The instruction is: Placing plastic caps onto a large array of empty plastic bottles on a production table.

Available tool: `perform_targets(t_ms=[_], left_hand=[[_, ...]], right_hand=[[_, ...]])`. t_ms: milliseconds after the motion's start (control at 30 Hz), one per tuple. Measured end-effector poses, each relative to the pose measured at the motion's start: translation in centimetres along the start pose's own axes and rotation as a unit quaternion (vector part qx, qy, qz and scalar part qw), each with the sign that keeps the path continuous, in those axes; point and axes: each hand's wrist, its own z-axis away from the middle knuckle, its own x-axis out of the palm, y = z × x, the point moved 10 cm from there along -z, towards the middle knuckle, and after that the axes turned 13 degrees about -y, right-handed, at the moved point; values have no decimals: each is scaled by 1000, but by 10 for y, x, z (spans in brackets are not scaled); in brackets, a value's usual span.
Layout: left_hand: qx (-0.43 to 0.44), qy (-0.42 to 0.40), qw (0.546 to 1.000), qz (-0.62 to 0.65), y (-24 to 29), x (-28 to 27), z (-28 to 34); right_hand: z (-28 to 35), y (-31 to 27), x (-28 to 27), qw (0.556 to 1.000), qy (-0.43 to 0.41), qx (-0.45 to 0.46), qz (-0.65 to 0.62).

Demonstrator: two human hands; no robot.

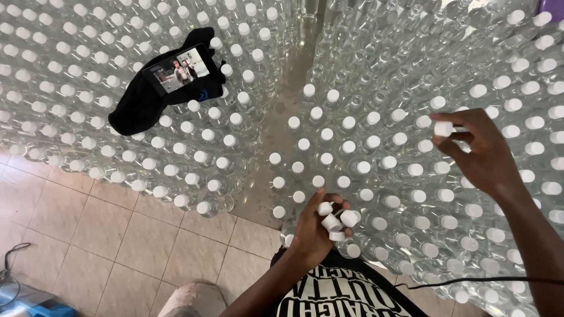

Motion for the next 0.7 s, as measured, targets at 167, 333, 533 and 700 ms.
perform_targets(t_ms=[167,333,533,700], left_hand=[[2,0,1000,21,-4,-12,-6],[-8,61,998,-11,1,-25,-3],[1,108,994,1,0,-40,0],[26,154,988,-1,-2,-42,-6]], right_hand=[[-34,64,-66,981,108,-18,158],[-110,194,-157,952,189,-28,240],[-208,264,-210,931,190,-46,307],[-267,310,-227,922,161,-7,351]])
